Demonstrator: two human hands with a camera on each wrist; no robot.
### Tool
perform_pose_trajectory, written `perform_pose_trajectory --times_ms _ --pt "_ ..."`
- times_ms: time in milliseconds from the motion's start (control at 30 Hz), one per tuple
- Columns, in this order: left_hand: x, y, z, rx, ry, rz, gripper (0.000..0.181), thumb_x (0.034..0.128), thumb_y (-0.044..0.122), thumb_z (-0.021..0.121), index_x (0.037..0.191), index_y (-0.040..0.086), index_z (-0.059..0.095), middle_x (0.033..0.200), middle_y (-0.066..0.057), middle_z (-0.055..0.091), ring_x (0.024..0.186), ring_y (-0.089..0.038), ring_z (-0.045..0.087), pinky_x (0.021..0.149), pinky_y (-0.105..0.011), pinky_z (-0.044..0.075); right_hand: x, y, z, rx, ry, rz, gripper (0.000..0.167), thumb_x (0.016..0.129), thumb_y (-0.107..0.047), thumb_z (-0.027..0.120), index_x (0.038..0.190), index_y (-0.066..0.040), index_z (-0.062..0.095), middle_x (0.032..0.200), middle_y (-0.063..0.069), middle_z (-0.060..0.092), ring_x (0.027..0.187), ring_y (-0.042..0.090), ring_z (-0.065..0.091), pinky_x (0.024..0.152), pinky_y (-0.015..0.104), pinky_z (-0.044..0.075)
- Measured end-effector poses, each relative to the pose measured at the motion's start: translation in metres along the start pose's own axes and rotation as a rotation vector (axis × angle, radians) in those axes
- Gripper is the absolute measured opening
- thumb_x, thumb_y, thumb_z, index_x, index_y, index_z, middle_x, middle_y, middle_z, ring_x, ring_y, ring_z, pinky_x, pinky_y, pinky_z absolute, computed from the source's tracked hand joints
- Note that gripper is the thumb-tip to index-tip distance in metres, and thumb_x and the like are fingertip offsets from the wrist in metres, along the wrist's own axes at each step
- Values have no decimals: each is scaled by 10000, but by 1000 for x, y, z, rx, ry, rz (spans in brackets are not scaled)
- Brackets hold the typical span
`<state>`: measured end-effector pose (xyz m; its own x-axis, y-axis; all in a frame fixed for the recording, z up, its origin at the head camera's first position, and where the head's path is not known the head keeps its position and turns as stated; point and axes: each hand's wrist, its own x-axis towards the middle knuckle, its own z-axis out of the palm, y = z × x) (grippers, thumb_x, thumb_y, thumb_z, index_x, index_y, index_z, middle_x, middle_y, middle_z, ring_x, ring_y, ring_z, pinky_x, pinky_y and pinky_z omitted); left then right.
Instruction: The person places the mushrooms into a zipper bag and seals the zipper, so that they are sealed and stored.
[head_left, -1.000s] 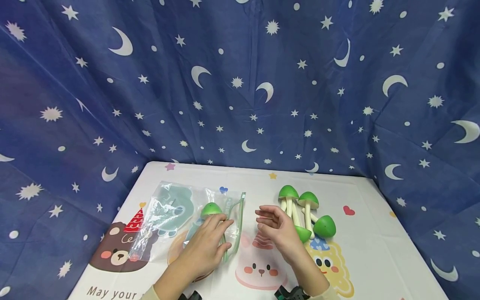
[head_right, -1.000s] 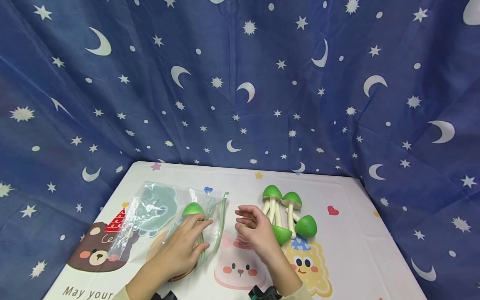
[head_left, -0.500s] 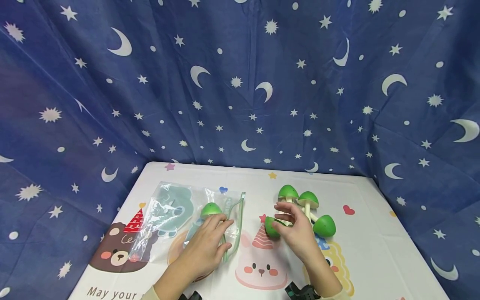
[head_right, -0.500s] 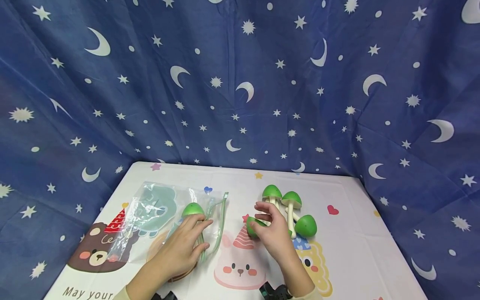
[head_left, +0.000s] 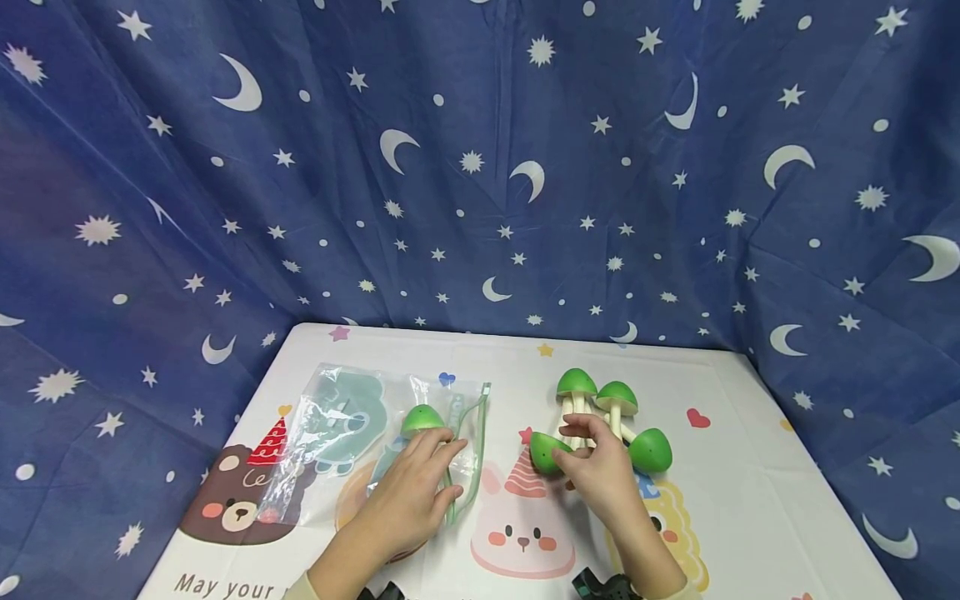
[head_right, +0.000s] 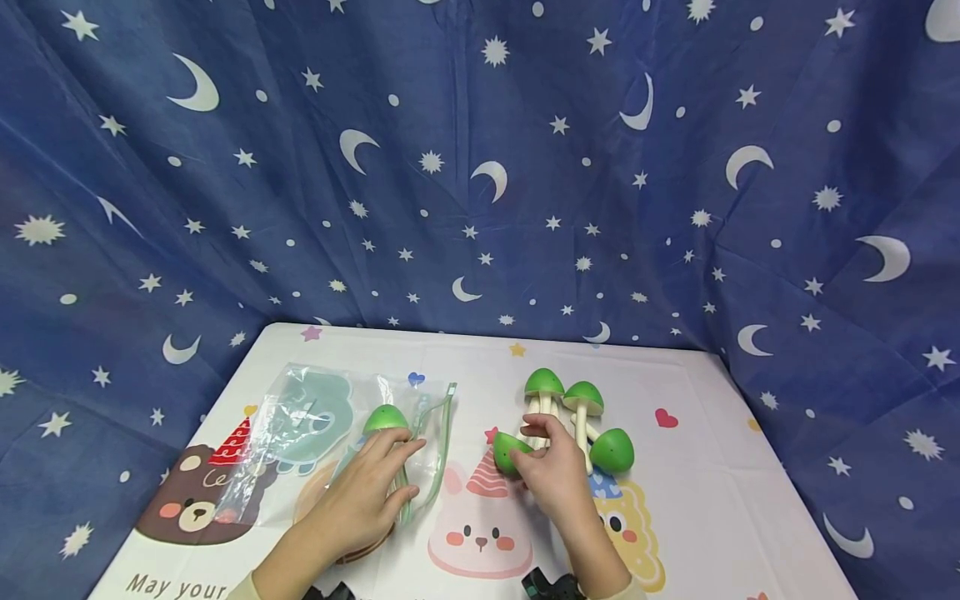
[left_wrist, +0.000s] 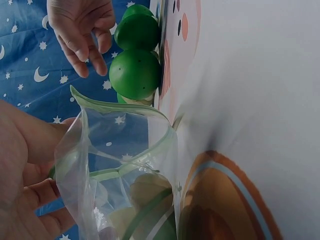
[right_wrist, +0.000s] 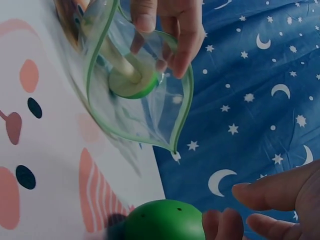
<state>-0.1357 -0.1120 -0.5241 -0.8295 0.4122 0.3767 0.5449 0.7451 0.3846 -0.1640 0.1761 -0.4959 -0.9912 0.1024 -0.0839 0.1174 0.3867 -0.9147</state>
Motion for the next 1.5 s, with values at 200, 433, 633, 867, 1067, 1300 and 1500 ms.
perform_pose_trajectory --times_ms 200,433,633,867,1067,1300,1500 --pt "-1 -1 0 -1 9 4 625 886 209 890 1450 100 641 1447 -68 604 1357 -231 569 1158 -459 523 1 6 6 -12 10 31 584 877 5 803 1423 -73 613 1346 203 684 734 317 744 549 317 624" --pt "-1 -1 0 -9 -10 -12 634 899 212 881 1469 99 626 1466 -74 595 1375 -235 558 1167 -462 518 2 11 11 4 18 75 587 886 41 785 1432 -65 598 1266 203 688 659 221 745 551 333 638" --pt "-1 0 -2 -22 -37 -32 636 914 212 868 1489 110 614 1488 -46 579 1400 -229 543 1198 -455 495 4 14 14 28 47 88 563 885 62 772 1411 -64 615 1187 187 685 640 213 742 544 342 641" --pt "-1 1 -3 -28 -48 -39 642 920 207 862 1500 105 605 1503 -69 576 1411 -238 536 1206 -462 486 6 19 16 40 79 68 495 888 62 774 1353 -56 651 1087 165 697 641 199 744 537 338 638" --pt "0 0 -2 -13 -30 -21 647 908 200 872 1492 112 609 1490 -65 582 1399 -234 541 1200 -453 491 8 20 16 50 74 60 455 881 69 781 1310 -44 681 1038 144 703 660 190 741 559 324 636" --pt "0 -1 0 -7 -2 7 635 890 200 889 1460 95 630 1463 -89 598 1373 -240 558 1171 -459 511 8 18 18 88 48 68 421 876 64 785 1280 -28 712 1037 143 703 669 200 743 589 303 646" --pt "0 0 0 -6 -15 -2 629 897 211 883 1460 90 631 1462 -87 594 1381 -251 557 1179 -466 507 7 16 20 133 9 69 376 879 62 779 1247 3 730 1041 143 702 662 194 738 582 276 633"
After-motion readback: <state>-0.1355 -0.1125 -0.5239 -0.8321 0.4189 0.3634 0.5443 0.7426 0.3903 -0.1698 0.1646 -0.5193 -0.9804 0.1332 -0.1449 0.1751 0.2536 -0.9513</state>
